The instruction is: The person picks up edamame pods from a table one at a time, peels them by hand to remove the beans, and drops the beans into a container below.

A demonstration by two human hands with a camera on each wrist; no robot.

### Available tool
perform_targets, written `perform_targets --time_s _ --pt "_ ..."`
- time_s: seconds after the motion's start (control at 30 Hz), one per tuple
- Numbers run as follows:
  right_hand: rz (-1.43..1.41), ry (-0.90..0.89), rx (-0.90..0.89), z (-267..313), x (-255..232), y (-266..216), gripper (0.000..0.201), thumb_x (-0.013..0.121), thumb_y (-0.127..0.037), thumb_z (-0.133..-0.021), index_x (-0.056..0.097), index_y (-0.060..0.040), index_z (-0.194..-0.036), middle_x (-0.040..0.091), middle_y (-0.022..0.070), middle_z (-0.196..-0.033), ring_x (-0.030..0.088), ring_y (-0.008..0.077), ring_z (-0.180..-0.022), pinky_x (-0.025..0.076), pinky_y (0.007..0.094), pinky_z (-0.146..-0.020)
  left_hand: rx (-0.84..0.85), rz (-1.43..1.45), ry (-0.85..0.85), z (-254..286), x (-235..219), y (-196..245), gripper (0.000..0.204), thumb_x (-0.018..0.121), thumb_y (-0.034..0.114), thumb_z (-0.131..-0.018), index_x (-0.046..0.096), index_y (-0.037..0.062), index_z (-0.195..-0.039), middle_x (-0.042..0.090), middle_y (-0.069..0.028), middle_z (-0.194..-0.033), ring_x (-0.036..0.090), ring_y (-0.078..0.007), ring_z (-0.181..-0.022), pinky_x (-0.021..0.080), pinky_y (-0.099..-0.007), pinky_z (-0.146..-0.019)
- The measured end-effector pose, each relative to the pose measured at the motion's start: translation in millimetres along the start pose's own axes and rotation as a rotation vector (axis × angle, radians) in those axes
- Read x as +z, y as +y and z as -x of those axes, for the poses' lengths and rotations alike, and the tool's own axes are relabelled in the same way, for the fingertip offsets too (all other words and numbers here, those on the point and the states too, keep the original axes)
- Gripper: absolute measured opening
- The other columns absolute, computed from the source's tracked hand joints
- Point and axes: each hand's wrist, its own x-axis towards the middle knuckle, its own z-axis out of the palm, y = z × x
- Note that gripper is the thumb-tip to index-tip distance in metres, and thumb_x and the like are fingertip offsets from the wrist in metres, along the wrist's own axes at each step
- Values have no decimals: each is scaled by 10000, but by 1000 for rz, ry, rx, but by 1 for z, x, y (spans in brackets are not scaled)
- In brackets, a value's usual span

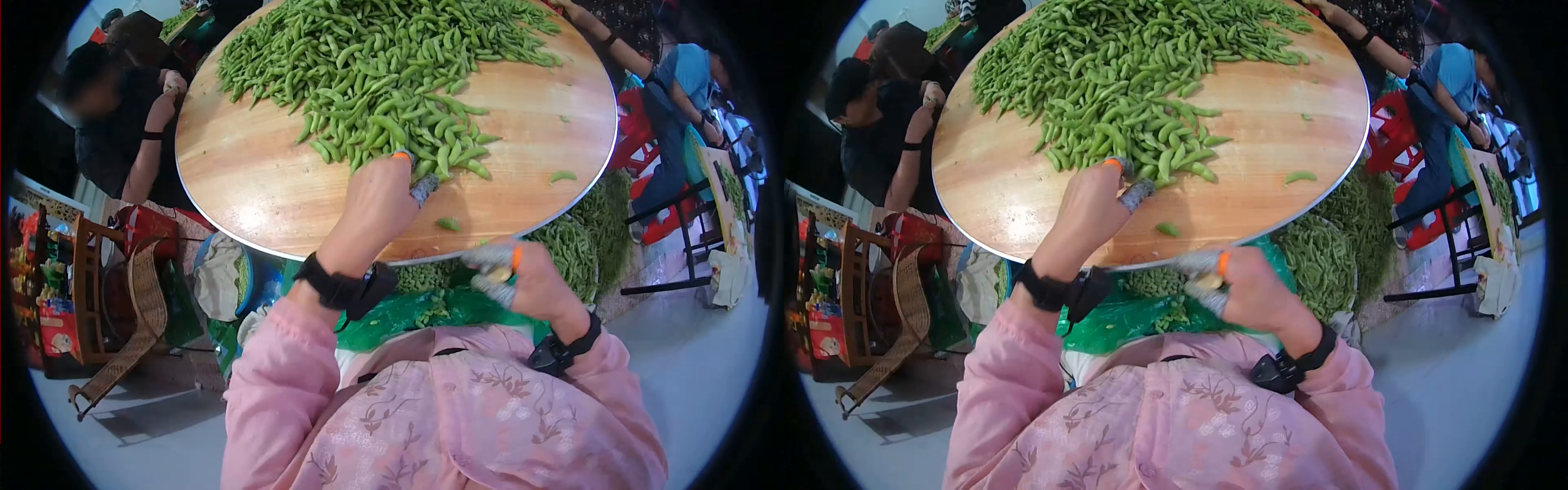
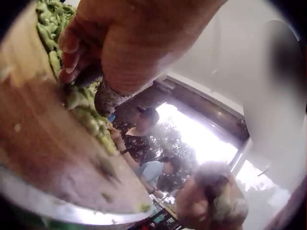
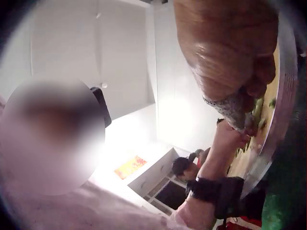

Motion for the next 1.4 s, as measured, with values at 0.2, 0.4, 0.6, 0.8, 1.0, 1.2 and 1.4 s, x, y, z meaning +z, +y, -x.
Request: perform_targets --time_s 0.2,0.4,0.6,0.8,1.0,1.2,1.4 --pt "-385 329 153 14 -2 24 230 597 -42 -764 573 8 -987 608 31 -849 542 86 -769 437 229 -709 5 -71 0 -7 17 -8 159 574 140 -709 532 -13 -697 563 -206 -657 551 -371 -633 430 -438 -563" --pt "-529 340 140 -1 3 24 258 544 -22 -799 537 22 -1052 582 13 -820 531 79 -741 441 226 -689 -137 -147 62 8 -9 -4 106 555 124 -733 552 18 -729 569 -172 -629 568 -312 -587 439 -383 -521" --pt "-1175 185 177 -36 16 15 306 541 -147 -826 499 -12 -1097 547 3 -749 466 31 -590 348 142 -469 51 344 193 45 -6 21 146 607 39 -719 581 -10 -854 602 -112 -670 598 -192 -583 457 -272 -536" --pt "-1093 74 83 -37 10 13 275 561 -135 -815 528 -8 -1057 576 15 -787 508 43 -611 391 157 -502 -123 881 16 64 -8 35 129 545 46 -788 562 -18 -899 573 -60 -706 546 -117 -646 441 -251 -599" --pt "-895 135 104 -27 9 -7 199 525 -73 -830 560 15 -1005 588 -2 -867 530 55 -769 433 199 -696 -155 1123 -357 71 -11 21 144 511 111 -839 560 -3 -911 523 -1 -700 474 -63 -681 409 -231 -607" --pt "-827 137 72 -16 15 -3 173 513 -70 -836 573 3 -980 570 -37 -834 476 30 -713 392 176 -645 25 612 -44 80 -6 33 150 604 133 -761 587 18 -856 574 -60 -681 552 -167 -580 424 -262 -519" --pt "-850 118 82 -15 17 -5 130 493 -69 -845 579 -11 -923 519 -64 -755 407 20 -650 346 170 -576 151 129 119 83 -1 36 190 662 132 -653 606 54 -816 535 -99 -606 531 -283 -498 410 -333 -439"
